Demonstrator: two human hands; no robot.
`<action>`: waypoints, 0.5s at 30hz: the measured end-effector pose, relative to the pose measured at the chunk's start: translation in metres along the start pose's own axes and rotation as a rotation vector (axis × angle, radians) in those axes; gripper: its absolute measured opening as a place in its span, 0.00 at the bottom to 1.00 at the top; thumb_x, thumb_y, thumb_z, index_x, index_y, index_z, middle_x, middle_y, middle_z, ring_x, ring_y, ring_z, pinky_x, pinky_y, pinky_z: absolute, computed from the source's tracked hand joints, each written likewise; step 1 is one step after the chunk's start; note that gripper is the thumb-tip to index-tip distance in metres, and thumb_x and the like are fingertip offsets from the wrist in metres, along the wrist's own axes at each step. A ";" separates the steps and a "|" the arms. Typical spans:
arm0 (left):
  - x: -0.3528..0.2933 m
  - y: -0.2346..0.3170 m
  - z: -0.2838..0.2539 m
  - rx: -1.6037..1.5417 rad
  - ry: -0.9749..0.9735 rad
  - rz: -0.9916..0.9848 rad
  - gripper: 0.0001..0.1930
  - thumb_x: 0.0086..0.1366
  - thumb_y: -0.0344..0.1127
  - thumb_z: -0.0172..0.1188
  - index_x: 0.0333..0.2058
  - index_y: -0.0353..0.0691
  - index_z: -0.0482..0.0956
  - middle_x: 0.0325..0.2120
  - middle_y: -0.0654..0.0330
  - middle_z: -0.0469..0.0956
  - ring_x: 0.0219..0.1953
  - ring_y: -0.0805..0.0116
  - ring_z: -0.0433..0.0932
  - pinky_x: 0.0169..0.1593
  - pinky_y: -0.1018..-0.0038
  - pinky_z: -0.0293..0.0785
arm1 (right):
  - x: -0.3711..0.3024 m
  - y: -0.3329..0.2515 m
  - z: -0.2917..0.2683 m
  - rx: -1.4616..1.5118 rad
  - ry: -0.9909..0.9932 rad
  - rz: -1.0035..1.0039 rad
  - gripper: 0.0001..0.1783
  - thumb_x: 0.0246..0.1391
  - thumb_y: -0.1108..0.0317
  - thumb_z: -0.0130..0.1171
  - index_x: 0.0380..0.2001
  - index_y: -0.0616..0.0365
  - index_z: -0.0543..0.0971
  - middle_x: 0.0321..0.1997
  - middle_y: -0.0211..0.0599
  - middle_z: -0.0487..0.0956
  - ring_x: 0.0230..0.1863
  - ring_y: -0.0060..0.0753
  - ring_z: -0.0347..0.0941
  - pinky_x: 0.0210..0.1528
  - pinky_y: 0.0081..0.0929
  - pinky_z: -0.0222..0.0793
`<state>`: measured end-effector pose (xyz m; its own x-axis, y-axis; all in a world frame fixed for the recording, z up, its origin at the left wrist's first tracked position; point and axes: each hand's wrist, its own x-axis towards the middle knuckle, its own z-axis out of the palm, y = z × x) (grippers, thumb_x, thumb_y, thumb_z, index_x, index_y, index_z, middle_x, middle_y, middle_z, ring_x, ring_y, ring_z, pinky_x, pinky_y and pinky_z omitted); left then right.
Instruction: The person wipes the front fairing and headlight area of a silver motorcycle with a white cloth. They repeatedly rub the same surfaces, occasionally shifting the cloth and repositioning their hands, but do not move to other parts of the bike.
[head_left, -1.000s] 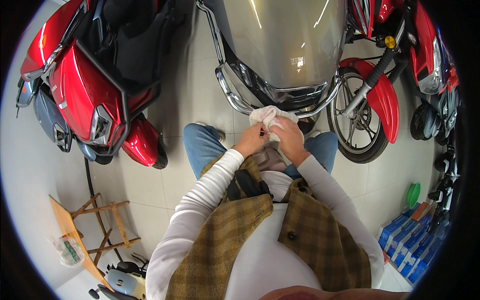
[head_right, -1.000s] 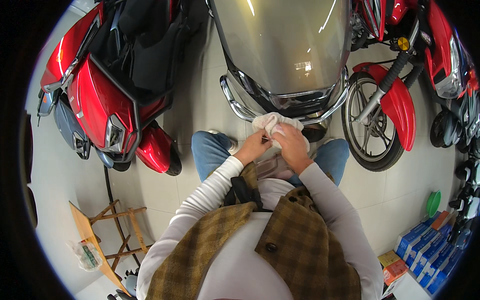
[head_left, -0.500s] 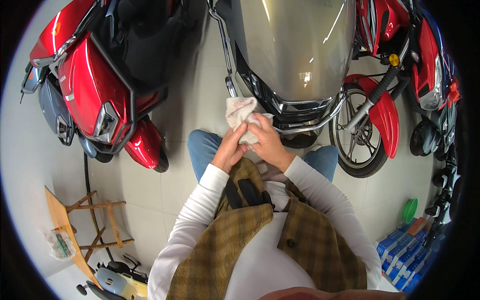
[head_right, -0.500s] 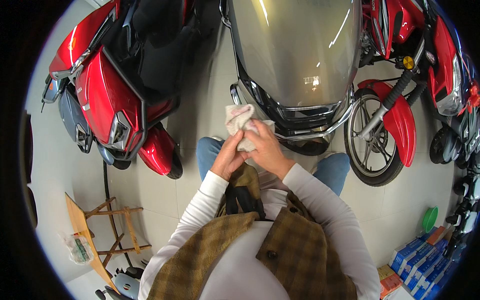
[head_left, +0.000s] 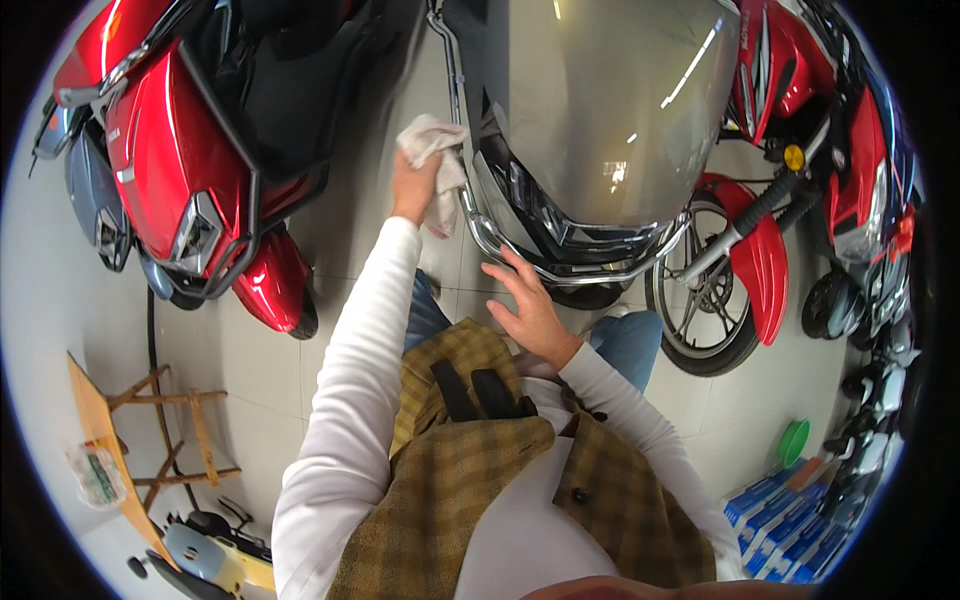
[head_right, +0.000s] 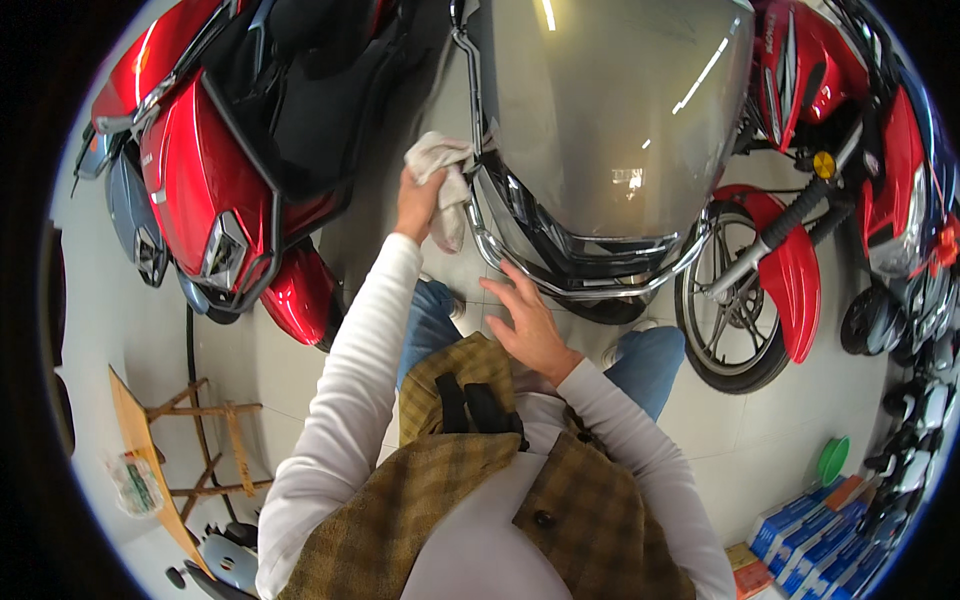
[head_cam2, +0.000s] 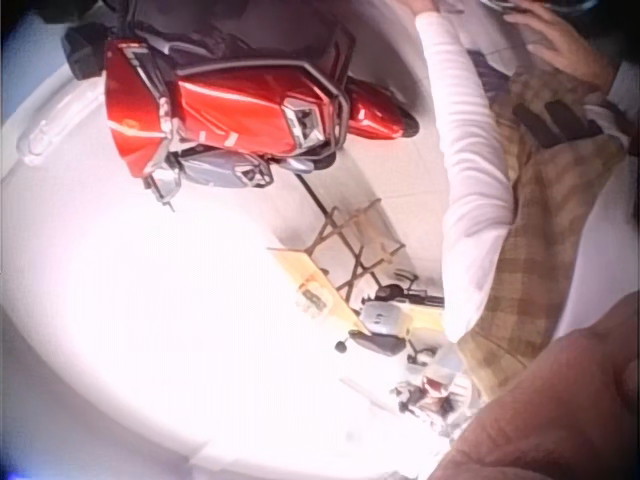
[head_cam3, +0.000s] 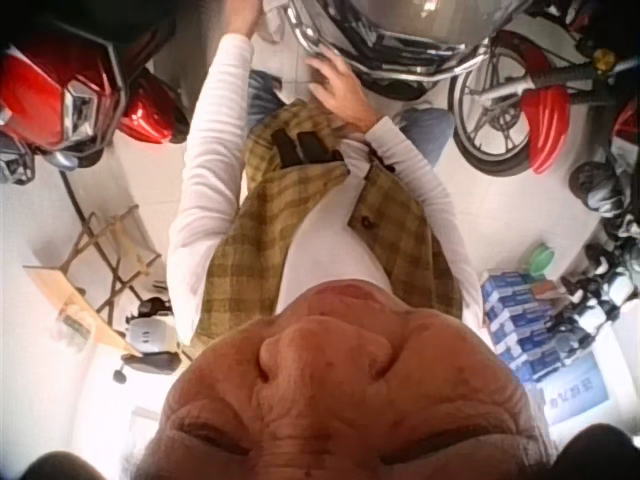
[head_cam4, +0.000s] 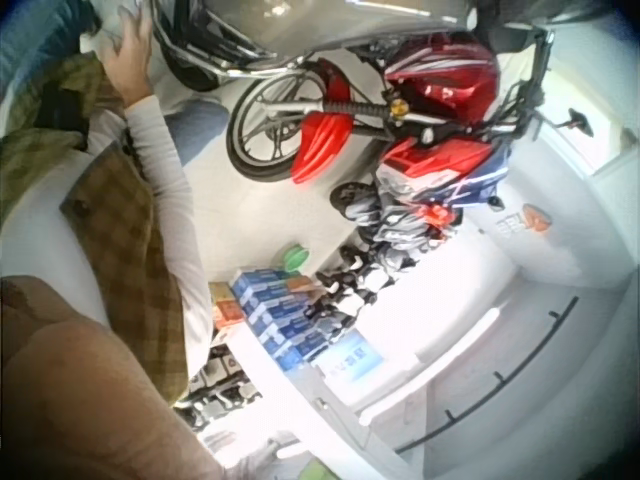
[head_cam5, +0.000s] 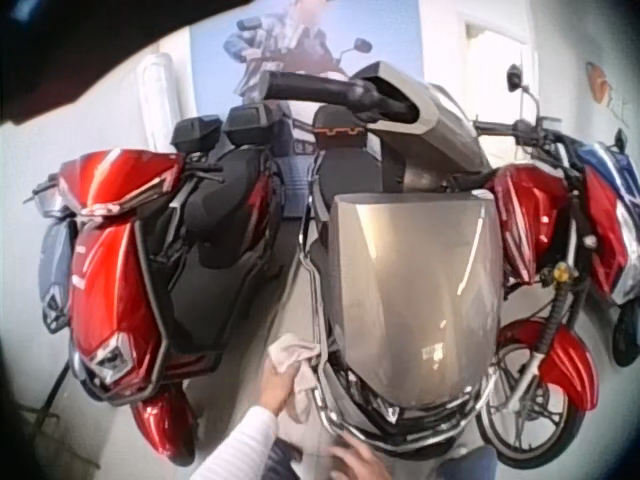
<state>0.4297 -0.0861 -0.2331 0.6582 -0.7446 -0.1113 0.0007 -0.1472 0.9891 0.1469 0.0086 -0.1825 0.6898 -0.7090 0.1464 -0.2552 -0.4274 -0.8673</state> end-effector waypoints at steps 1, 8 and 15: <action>0.010 0.000 0.006 0.160 -0.052 -0.040 0.27 0.64 0.42 0.69 0.57 0.35 0.74 0.50 0.50 0.83 0.51 0.58 0.82 0.54 0.65 0.77 | 0.000 0.001 -0.001 -0.007 -0.013 -0.004 0.29 0.57 0.70 0.64 0.63 0.49 0.75 0.74 0.54 0.61 0.73 0.60 0.60 0.72 0.45 0.60; 0.005 -0.008 0.015 0.546 -0.156 0.021 0.29 0.61 0.46 0.64 0.58 0.37 0.77 0.51 0.43 0.83 0.55 0.44 0.80 0.60 0.62 0.73 | -0.001 0.008 0.002 0.023 -0.036 0.014 0.27 0.56 0.72 0.63 0.61 0.50 0.77 0.71 0.51 0.67 0.70 0.57 0.65 0.70 0.43 0.63; -0.075 -0.036 0.016 0.194 0.017 0.028 0.32 0.62 0.37 0.64 0.63 0.39 0.66 0.55 0.41 0.79 0.60 0.42 0.77 0.62 0.59 0.72 | -0.012 0.013 0.002 0.109 0.008 0.076 0.26 0.57 0.74 0.63 0.60 0.53 0.78 0.68 0.46 0.72 0.67 0.47 0.70 0.68 0.36 0.65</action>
<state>0.3679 -0.0357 -0.2622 0.6683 -0.7395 -0.0807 -0.1622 -0.2507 0.9544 0.1363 0.0125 -0.1964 0.6661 -0.7414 0.0814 -0.2309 -0.3087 -0.9227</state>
